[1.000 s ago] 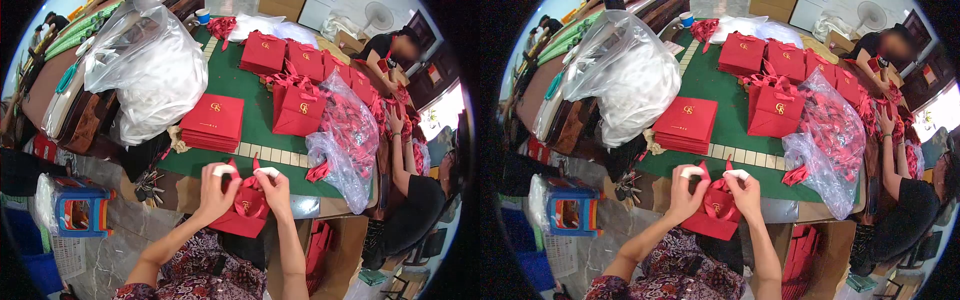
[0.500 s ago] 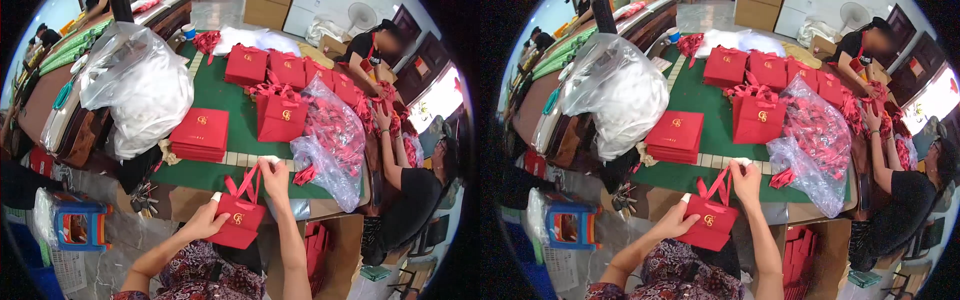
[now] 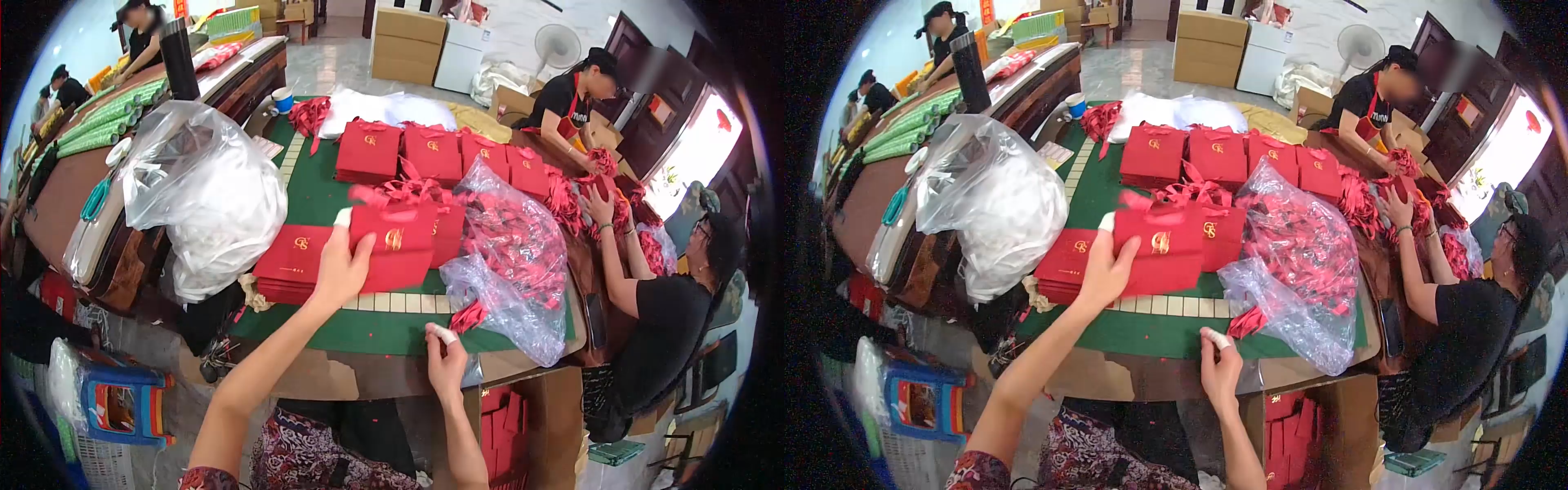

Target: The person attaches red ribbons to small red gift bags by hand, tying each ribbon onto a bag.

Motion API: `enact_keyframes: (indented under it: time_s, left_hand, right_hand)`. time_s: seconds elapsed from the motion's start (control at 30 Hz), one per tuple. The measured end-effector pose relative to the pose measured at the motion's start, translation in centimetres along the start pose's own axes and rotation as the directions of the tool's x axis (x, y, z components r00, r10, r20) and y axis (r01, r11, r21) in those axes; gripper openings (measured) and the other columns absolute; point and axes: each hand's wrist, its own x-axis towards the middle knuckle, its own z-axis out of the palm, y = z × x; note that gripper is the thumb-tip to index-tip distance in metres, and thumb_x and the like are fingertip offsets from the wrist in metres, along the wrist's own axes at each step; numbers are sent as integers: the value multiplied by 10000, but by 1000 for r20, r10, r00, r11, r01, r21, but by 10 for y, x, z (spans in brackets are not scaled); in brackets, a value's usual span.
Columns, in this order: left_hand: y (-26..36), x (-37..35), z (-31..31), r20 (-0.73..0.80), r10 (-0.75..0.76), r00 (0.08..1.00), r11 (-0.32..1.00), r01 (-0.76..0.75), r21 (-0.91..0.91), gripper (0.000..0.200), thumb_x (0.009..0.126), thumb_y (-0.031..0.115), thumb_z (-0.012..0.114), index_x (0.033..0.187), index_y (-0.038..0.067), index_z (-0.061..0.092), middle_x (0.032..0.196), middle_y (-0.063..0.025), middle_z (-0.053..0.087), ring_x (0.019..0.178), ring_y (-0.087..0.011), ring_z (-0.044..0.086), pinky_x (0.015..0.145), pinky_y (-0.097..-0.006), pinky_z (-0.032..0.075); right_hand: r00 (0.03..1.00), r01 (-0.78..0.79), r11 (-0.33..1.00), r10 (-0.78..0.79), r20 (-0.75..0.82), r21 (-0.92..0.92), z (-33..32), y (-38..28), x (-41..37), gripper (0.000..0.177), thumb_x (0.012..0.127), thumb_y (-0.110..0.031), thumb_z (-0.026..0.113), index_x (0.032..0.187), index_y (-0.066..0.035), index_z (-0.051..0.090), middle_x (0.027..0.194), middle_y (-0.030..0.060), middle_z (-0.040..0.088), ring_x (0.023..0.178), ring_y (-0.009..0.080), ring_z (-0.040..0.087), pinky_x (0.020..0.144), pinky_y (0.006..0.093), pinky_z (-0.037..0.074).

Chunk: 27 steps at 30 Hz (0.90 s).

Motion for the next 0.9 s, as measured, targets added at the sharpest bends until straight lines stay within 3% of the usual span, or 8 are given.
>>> enact_keyframes:
  time_s: [0.1, 0.17, 0.27, 0.33, 0.63, 0.7, 0.77, 0.9]
  left_hand:
    - [-25, 40, 39, -148, 88, 985, 996, -91, -12, 350, 938, 112, 639, 1226, -50, 522, 977, -191, 668, 898, -269, 644, 820, -358, 506]
    - [-19, 47, 54, -73, -98, 992, 959, 114, 261, 409, 920, 168, 668, 1219, -62, 510, 963, -248, 665, 880, -380, 663, 778, -403, 520]
    - [-53, 44, 85, -36, -13, 999, 979, 20, 201, 462, 892, 223, 692, 1222, -42, 509, 1009, -303, 660, 961, -493, 629, 773, -532, 506]
    - [-79, 38, 104, -34, 52, 998, 961, -41, 273, 493, 865, 218, 714, 1245, -21, 509, 1013, -273, 644, 956, -468, 628, 803, -516, 506]
    - [-44, 29, 96, -53, 16, 998, 890, 9, 455, 604, 795, 190, 787, 1148, -178, 463, 1087, -274, 460, 1018, -433, 506, 883, -472, 457]
    - [-37, 21, 78, 26, 99, 995, 820, -96, 564, 557, 798, 181, 778, 1109, -177, 486, 1113, -283, 459, 1042, -428, 486, 910, -474, 436]
    - [-30, 8, 46, 112, 178, 978, 869, -209, 449, 611, 801, 196, 770, 1252, -118, 504, 1197, -254, 484, 1082, -411, 486, 950, -497, 418]
    - [-9, -31, -30, 202, 190, 961, 758, -274, 591, 765, 769, 279, 806, 1408, 25, 470, 1351, -224, 487, 1231, -408, 478, 1046, -482, 389]
  right_hand:
    - [999, 50, 996, -49, 11, -77, 2, -4, -5, 155, 917, -18, 639, 1047, -29, 723, 833, 86, 622, 701, 176, 588, 642, 291, 459]
    - [990, 138, 988, -139, -14, -73, 7, 1, -8, 155, 912, -11, 643, 1045, -27, 721, 869, 94, 629, 709, 183, 589, 641, 294, 461]
    - [989, 150, 985, -151, -4, -86, 6, -1, -9, 158, 902, 8, 643, 1038, -27, 716, 925, 116, 640, 771, 216, 617, 681, 304, 483]
    - [988, 154, 983, -153, 17, -100, 6, -2, -10, 182, 890, 16, 654, 1054, -41, 708, 981, 137, 644, 830, 278, 648, 713, 332, 510]
    - [987, 162, 978, -161, 17, -134, 10, -6, -8, 171, 891, 40, 629, 1029, -20, 709, 949, 132, 636, 820, 256, 631, 708, 315, 491]
    - [993, 115, 985, -113, 25, -129, 10, -14, -7, 164, 894, 32, 632, 1028, -20, 711, 947, 131, 636, 820, 254, 633, 714, 315, 492]
    - [990, 138, 984, -137, 21, -113, 15, -11, -6, 164, 895, 27, 635, 1033, -21, 710, 946, 129, 636, 821, 251, 634, 718, 315, 493]
    - [981, 195, 977, -192, 35, -88, 24, -15, -6, 180, 897, 8, 649, 1059, -42, 709, 960, 136, 646, 821, 275, 648, 730, 342, 510]
